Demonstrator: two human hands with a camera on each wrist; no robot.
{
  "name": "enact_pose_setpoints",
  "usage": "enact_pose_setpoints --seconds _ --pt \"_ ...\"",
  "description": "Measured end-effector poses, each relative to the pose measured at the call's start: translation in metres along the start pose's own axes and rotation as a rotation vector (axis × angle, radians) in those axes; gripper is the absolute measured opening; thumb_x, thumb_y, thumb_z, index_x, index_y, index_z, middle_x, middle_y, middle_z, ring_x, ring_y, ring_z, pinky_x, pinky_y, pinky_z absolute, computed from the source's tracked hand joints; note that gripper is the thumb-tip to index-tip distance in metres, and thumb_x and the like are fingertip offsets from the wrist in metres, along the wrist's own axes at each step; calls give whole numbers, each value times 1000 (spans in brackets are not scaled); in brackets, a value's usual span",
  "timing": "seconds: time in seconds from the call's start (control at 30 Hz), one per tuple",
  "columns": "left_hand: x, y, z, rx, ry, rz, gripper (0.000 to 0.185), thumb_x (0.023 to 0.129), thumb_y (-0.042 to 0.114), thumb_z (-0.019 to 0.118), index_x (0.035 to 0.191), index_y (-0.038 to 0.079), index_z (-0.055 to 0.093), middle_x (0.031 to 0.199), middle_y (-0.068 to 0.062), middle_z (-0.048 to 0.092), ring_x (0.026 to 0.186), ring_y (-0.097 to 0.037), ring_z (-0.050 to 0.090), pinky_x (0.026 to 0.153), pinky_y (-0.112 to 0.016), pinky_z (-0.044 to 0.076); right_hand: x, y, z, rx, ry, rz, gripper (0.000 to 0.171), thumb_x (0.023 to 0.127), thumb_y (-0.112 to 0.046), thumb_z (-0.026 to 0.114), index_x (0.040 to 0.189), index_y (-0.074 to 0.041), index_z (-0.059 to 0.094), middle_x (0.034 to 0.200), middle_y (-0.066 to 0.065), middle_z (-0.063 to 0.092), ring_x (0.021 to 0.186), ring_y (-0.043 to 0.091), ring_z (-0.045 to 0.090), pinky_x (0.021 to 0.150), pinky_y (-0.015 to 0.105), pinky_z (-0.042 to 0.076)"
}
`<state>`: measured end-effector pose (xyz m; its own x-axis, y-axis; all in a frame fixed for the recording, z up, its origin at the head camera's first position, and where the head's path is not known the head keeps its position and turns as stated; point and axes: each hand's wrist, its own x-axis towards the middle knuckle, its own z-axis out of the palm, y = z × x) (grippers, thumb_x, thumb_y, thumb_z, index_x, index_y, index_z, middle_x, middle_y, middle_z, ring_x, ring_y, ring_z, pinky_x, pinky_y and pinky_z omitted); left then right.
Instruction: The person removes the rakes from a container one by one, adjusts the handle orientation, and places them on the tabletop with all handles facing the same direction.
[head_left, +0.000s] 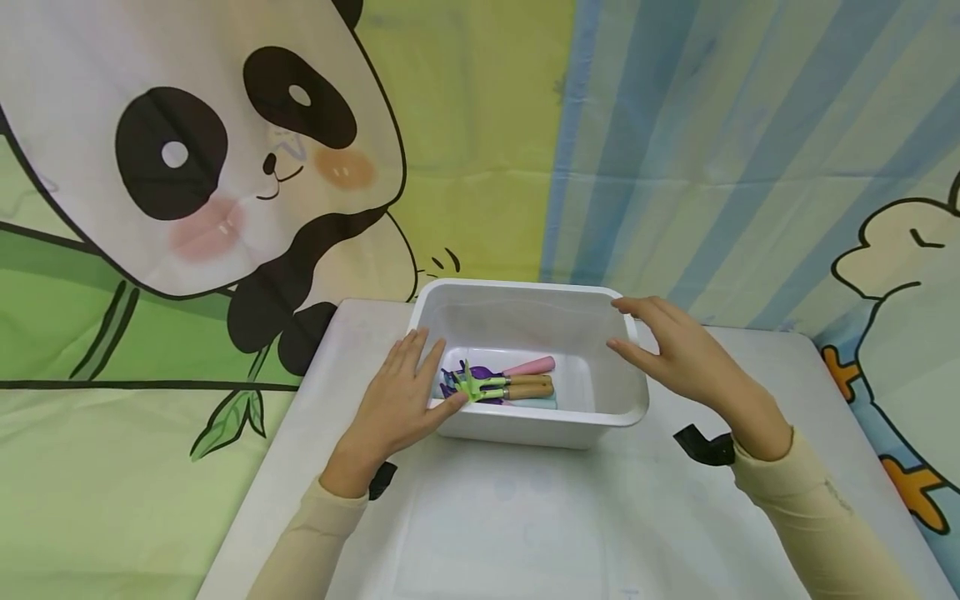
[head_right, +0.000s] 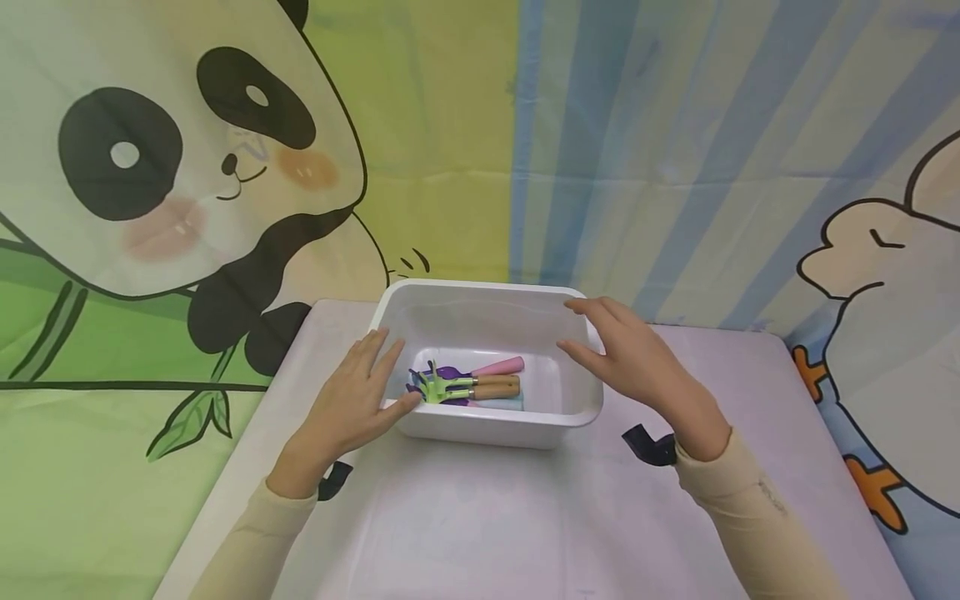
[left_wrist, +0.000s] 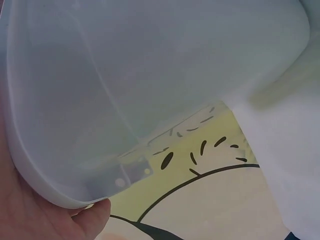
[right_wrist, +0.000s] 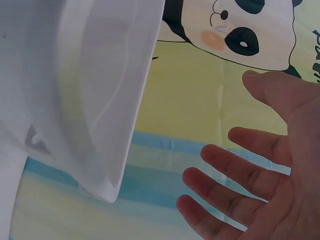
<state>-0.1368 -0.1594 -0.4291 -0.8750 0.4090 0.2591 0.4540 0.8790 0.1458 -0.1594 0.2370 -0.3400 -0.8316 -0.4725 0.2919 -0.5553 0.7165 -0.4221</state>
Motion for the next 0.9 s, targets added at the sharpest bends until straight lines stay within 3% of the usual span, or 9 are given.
enact_pose_setpoints --seconds 0.37,0.9 --pt "0 5 -2 -3 -51 -22 102 89 80 38 154 1 36 162 -25 18 150 -38 12 121 -44 9 43 -4 5 83 -129 -68 46 99 -30 66 137 -8 56 126 11 62 112 29 59 87 51 51" --pt "-1 7 0 -3 -51 -37 99 89 80 38 155 7 36 162 -25 15 151 -38 10 121 -45 9 93 -13 30 148 -305 -118 43 98 -28 67 132 -4 58 123 11 64 110 29 63 91 49 51"
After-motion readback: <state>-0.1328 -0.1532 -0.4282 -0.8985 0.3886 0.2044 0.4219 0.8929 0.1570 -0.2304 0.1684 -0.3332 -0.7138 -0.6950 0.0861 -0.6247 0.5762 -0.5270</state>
